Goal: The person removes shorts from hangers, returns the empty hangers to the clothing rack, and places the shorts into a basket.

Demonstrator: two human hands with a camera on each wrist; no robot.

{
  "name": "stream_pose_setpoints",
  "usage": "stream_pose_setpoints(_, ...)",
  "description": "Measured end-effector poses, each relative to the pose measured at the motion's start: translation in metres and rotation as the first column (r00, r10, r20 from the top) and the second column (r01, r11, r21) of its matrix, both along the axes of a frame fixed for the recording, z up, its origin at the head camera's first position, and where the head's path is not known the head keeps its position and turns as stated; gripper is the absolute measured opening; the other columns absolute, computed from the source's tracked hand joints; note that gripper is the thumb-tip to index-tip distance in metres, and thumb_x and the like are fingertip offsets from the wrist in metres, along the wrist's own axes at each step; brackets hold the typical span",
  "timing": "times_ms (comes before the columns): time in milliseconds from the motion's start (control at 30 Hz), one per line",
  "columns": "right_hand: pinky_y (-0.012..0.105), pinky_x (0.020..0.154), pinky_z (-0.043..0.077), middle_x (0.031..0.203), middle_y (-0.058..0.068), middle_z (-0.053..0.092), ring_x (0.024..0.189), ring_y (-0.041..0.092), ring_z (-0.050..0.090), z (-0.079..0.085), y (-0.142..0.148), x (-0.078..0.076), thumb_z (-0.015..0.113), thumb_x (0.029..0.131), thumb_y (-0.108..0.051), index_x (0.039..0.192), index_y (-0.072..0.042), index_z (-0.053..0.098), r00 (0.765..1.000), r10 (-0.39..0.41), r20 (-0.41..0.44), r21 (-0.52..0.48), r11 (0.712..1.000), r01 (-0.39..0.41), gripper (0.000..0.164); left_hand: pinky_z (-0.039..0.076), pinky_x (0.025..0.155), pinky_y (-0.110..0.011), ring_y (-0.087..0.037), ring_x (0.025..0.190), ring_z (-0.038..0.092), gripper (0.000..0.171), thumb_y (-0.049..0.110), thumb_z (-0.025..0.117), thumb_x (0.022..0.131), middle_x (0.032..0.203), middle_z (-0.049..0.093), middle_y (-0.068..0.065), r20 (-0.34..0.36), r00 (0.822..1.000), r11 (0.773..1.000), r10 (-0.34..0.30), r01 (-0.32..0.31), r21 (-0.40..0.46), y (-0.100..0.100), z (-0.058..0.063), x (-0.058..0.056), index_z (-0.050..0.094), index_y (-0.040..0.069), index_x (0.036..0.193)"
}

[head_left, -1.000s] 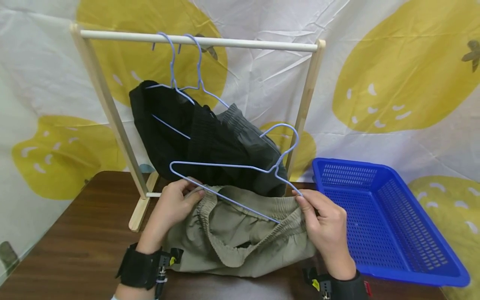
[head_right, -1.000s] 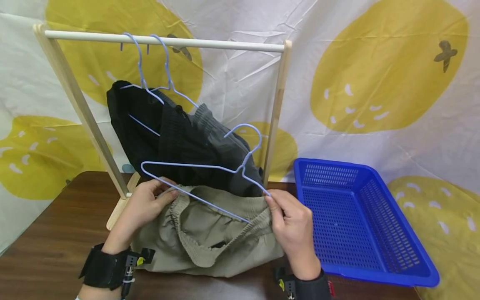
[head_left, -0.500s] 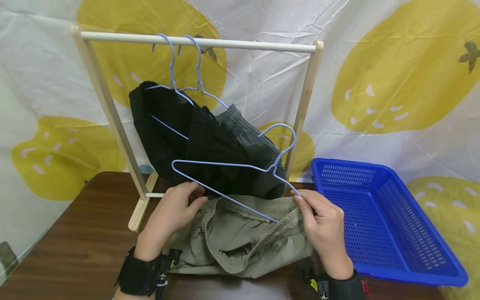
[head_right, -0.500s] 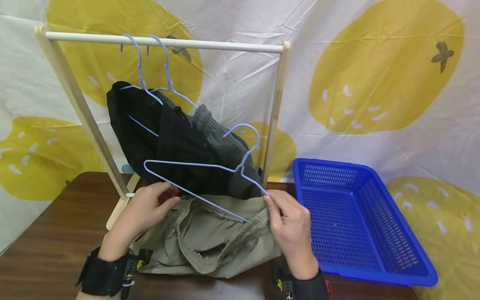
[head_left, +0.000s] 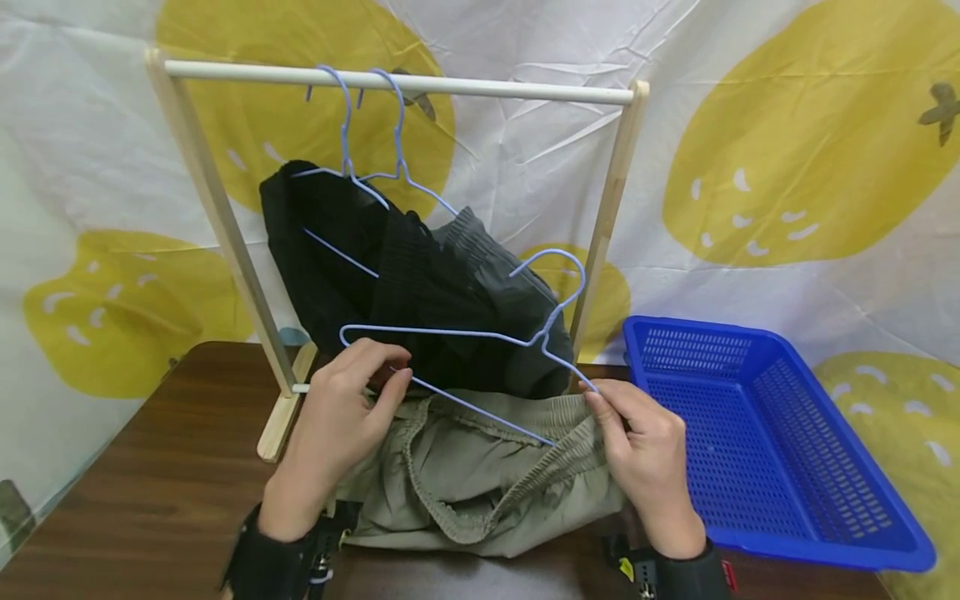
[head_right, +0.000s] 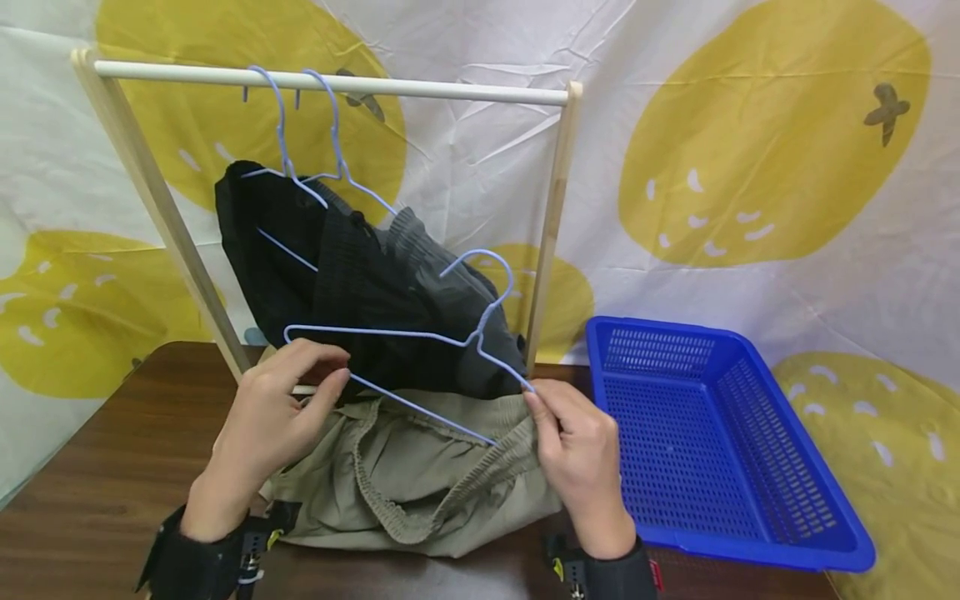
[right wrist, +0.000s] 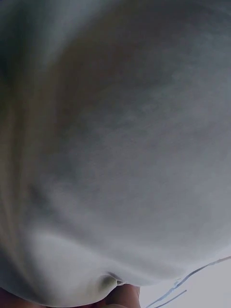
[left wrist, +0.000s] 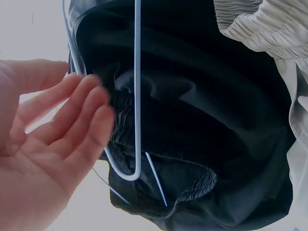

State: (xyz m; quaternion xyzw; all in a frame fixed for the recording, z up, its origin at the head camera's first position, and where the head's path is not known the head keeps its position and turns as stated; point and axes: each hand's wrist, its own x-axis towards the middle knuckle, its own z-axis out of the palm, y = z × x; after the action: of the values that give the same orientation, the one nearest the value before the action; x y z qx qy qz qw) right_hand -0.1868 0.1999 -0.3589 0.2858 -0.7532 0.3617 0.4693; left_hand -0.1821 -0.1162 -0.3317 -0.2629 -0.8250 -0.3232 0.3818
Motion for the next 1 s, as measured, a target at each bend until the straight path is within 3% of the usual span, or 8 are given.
stream_pose_setpoints(100, 0.018, 0.075, 0.052, 0.093, 0.01, 0.078, 0.08, 0.022, 0.073, -0.0008, -0.0003, -0.0005, 0.074, 0.092, -0.003, 0.096, -0.004, 0.08, 1.0, -0.002, -0.002, 0.004, 1.0, 0.002, 0.006, 0.055, 0.078, -0.039, -0.026, 0.091, 0.067, 0.016, -0.002, 0.074, 0.089, 0.101, 0.07, -0.014, -0.094, 0.995, 0.999, 0.014, -0.011, 0.03, 0.0021, 0.0007, -0.0019, 0.072, -0.003, 0.105)
stream_pose_setpoints(200, 0.018, 0.077, 0.053, 0.093, 0.009, 0.078, 0.082, 0.022, 0.074, -0.0015, -0.0003, -0.0005, 0.074, 0.093, -0.005, 0.096, -0.004, 0.08, 1.0, 0.004, -0.001, 0.009, 1.0, -0.004, 0.007, 0.053, 0.085, -0.046, -0.034, 0.101, 0.064, 0.02, -0.002, 0.074, 0.089, 0.108, 0.069, -0.017, -0.139, 0.989, 0.998, 0.042, -0.035, 0.051, 0.0034, 0.0002, -0.0036, 0.072, -0.004, 0.109)
stream_pose_setpoints(367, 0.017, 0.079, 0.052, 0.095, 0.008, 0.078, 0.083, 0.022, 0.074, -0.0002, -0.0001, 0.0014, 0.072, 0.096, -0.009, 0.098, -0.004, 0.08, 0.999, 0.027, 0.018, 0.017, 0.999, -0.028, 0.01, 0.049, 0.092, -0.049, -0.04, 0.108, 0.06, 0.024, 0.004, 0.07, 0.093, 0.116, 0.066, -0.022, -0.153, 0.986, 0.997, 0.063, -0.058, 0.041, 0.0032, -0.0008, -0.0049, 0.071, -0.006, 0.115)
stream_pose_setpoints(567, 0.014, 0.084, 0.052, 0.096, 0.008, 0.078, 0.087, 0.022, 0.075, 0.0032, -0.0008, 0.0039, 0.07, 0.097, -0.004, 0.101, -0.005, 0.08, 0.995, 0.075, 0.061, 0.035, 0.996, -0.078, 0.01, 0.046, 0.101, -0.053, -0.039, 0.115, 0.062, 0.033, 0.001, 0.076, 0.09, 0.121, 0.069, -0.019, -0.159, 0.986, 0.998, 0.056, -0.053, 0.019, 0.0048, -0.0038, -0.0078, 0.071, -0.004, 0.122)
stream_pose_setpoints(667, 0.013, 0.085, 0.051, 0.095, 0.008, 0.077, 0.086, 0.022, 0.074, 0.0036, -0.0012, 0.0046, 0.07, 0.096, -0.002, 0.101, -0.005, 0.079, 0.992, 0.096, 0.076, 0.045, 0.994, -0.1, 0.011, 0.046, 0.099, -0.054, -0.037, 0.11, 0.064, 0.033, 0.001, 0.076, 0.089, 0.115, 0.071, -0.017, -0.153, 0.987, 0.999, 0.05, -0.049, 0.007, 0.0061, -0.0053, -0.0087, 0.072, -0.002, 0.122)
stream_pose_setpoints(833, 0.014, 0.085, 0.051, 0.095, 0.009, 0.077, 0.087, 0.02, 0.074, 0.0027, -0.0011, 0.0048, 0.068, 0.099, -0.005, 0.102, -0.005, 0.079, 0.99, 0.111, 0.09, 0.051, 0.992, -0.115, 0.011, 0.047, 0.084, -0.05, -0.031, 0.087, 0.061, 0.03, 0.006, 0.077, 0.09, 0.094, 0.07, -0.012, -0.153, 0.987, 0.999, 0.044, -0.044, 0.001, 0.0073, -0.0072, -0.0092, 0.073, 0.0, 0.119)
stream_pose_setpoints(1000, 0.014, 0.084, 0.051, 0.096, 0.009, 0.076, 0.087, 0.018, 0.072, 0.0023, -0.0019, 0.005, 0.069, 0.097, -0.001, 0.102, -0.005, 0.078, 0.984, 0.131, 0.124, 0.049, 0.989, -0.138, 0.011, 0.038, 0.072, -0.042, -0.023, 0.073, 0.052, 0.033, 0.03, 0.07, 0.099, 0.077, 0.059, -0.004, -0.169, 0.985, 0.999, 0.036, -0.035, 0.011, 0.0084, -0.0074, -0.0106, 0.075, 0.002, 0.116)
